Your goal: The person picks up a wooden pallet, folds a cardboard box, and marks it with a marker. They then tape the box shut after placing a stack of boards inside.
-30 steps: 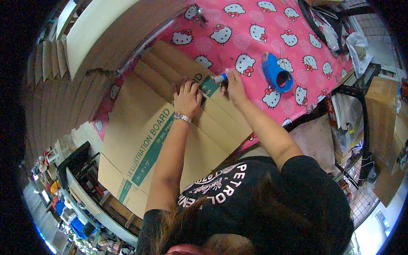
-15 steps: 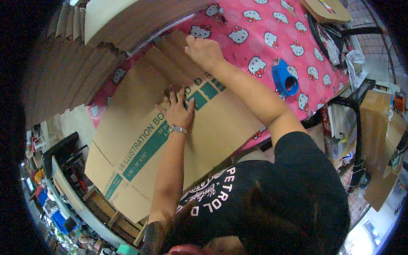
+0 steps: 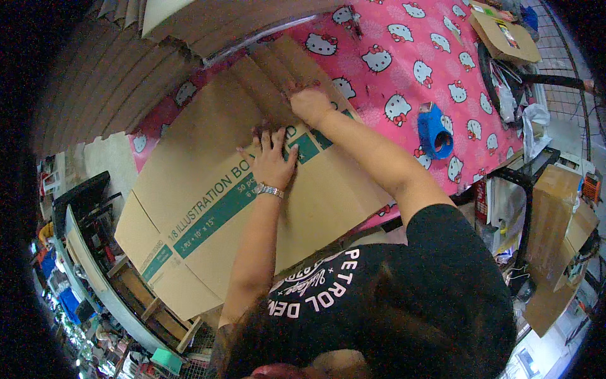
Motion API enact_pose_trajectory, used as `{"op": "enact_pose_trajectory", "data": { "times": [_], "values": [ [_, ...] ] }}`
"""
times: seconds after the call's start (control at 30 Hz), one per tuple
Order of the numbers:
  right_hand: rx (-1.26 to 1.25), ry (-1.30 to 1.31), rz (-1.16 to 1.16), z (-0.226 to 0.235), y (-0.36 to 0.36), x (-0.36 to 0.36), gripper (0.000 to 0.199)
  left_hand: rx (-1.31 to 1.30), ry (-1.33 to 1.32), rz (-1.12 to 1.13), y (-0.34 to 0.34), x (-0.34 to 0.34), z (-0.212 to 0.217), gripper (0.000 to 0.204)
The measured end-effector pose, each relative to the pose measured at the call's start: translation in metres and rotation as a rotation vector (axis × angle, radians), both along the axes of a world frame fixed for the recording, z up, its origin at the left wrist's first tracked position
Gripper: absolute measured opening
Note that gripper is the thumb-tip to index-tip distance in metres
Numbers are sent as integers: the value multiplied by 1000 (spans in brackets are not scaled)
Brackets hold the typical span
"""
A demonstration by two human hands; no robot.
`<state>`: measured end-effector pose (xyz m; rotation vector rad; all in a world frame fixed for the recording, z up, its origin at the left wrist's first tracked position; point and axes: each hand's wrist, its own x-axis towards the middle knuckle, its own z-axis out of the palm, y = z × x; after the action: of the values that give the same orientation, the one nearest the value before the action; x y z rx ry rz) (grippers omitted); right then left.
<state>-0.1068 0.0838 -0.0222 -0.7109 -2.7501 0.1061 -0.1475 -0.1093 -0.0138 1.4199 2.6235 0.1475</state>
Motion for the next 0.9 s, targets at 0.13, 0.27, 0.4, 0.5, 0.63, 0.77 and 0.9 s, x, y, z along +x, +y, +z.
{"op": "enact_pose_trajectory", "data": {
  "times": [0.13, 0.27, 0.4, 0.5, 0.63, 0.77, 0.9],
  "values": [
    [-98, -153, 108, 7, 2, -12, 26, 56, -30, 57, -5, 3, -2, 54],
    [-123, 128, 4, 49, -33, -25, 33, 59, -32, 94, -5, 0, 2, 59],
    [-187, -173, 158, 8, -26, -32, 28, 399, -149, 147, -8, -2, 2, 57],
    [-210, -83, 230, 47, -47, -54, 25, 670, -213, 175, -24, -8, -25, 54],
    [-360, -27, 244, 31, -82, -61, 25, 710, -138, 215, -23, -6, -33, 50],
    [-511, -267, 294, 31, -57, -65, 25, 607, -92, 222, -15, -8, -36, 38],
    [-612, 30, -148, 36, 56, 3, 33, 442, -55, 231, -17, -8, -42, 42]
  ]
}}
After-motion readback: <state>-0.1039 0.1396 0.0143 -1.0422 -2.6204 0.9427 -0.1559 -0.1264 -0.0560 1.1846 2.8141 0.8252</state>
